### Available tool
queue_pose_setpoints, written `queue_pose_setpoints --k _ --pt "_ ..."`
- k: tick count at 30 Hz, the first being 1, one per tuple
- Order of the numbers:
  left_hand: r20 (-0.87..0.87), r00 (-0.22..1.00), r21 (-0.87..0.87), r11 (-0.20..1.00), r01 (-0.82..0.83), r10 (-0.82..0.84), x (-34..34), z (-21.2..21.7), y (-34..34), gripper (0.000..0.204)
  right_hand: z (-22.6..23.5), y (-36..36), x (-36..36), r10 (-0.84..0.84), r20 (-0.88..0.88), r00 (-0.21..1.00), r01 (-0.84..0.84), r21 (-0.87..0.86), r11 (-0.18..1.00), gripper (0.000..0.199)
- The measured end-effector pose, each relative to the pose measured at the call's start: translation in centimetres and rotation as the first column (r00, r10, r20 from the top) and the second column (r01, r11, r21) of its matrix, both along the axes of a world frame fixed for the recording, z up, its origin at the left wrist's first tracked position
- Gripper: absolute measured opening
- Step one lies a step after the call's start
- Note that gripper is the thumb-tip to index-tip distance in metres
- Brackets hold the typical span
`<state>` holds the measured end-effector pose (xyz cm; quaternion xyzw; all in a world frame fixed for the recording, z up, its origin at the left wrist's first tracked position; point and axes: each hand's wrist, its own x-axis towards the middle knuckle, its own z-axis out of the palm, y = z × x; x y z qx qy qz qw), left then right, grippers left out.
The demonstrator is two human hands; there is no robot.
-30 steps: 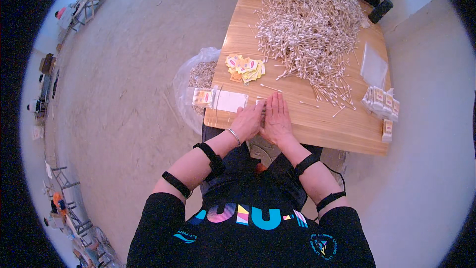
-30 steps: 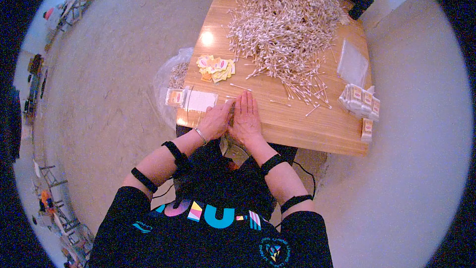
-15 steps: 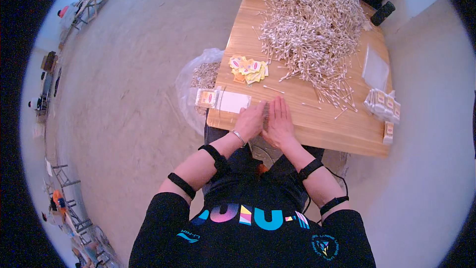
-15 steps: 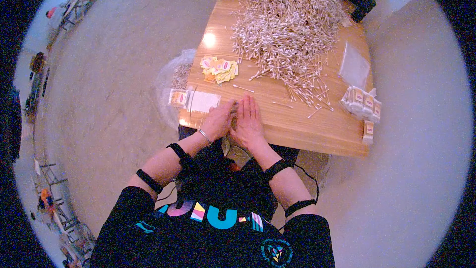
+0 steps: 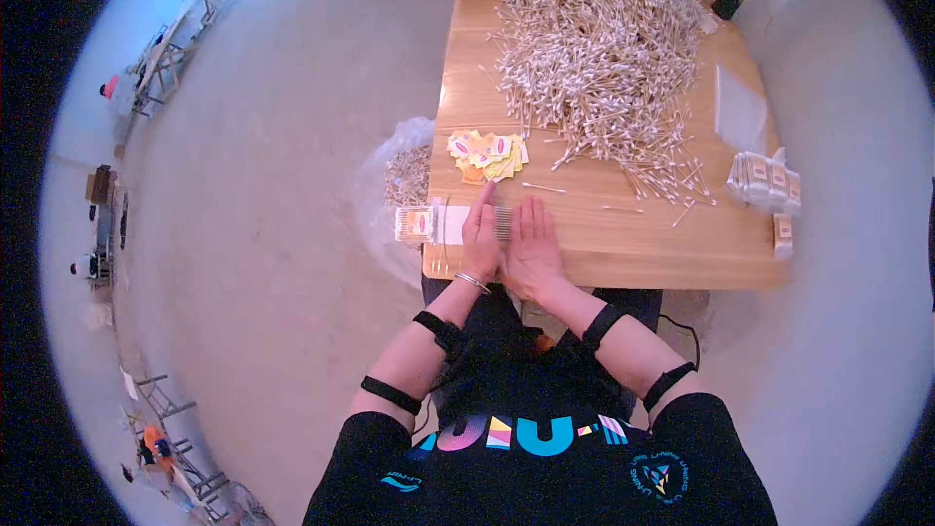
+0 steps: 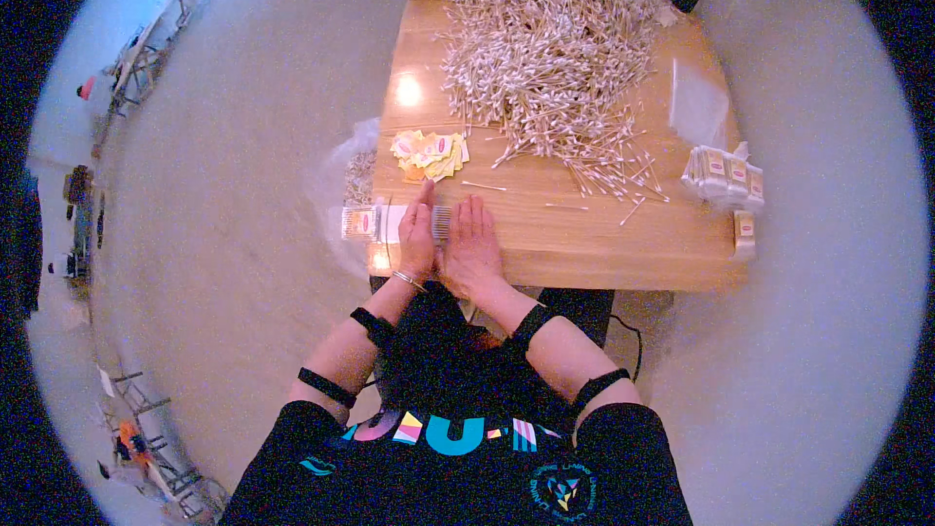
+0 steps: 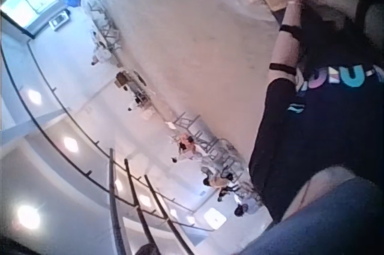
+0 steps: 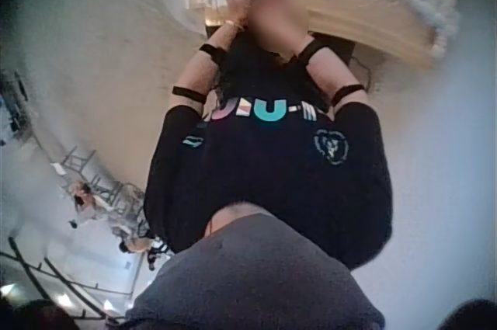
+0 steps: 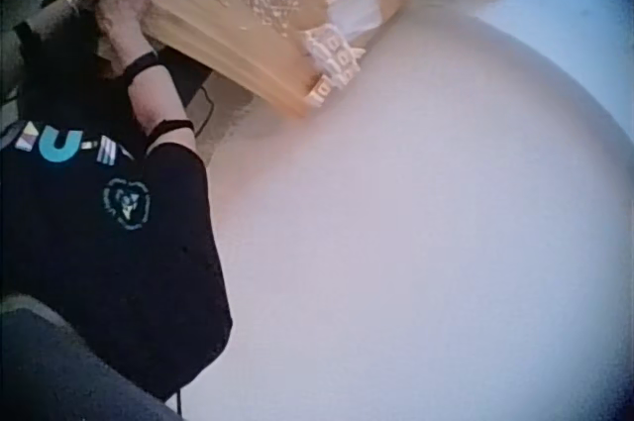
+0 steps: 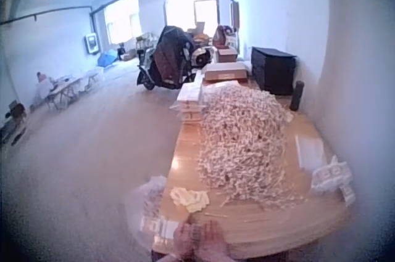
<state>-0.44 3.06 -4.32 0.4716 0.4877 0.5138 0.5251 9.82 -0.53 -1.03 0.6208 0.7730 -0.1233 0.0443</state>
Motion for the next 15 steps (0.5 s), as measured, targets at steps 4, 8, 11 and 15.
queue_pose_setpoints --k 4,8,11,15 --pt "0.019 1.000 -0.038 0.999 -0.015 0.016 -2.2 0.8 0.5 0.044 -0.4 0.5 -2.1 0.004 -0.115 0.993 -0.001 0.033 0.999 0.076" --pt "-0.011 1.000 -0.044 0.999 -0.013 0.012 -3.9 0.1 0.3 0.045 -1.3 0.5 -3.2 0.017 -0.208 0.978 0.007 0.110 0.994 0.080" --pt "-0.082 0.996 -0.011 1.000 -0.027 0.026 -4.1 0.1 0.2 0.046 -0.8 0.5 -3.6 0.010 -0.185 0.983 -0.001 0.046 0.999 0.077" --pt "-0.083 0.996 -0.028 0.999 -0.040 0.038 -3.8 0.6 0.4 0.046 -0.9 0.6 -3.3 0.024 -0.160 0.987 -0.018 0.038 0.999 0.078"
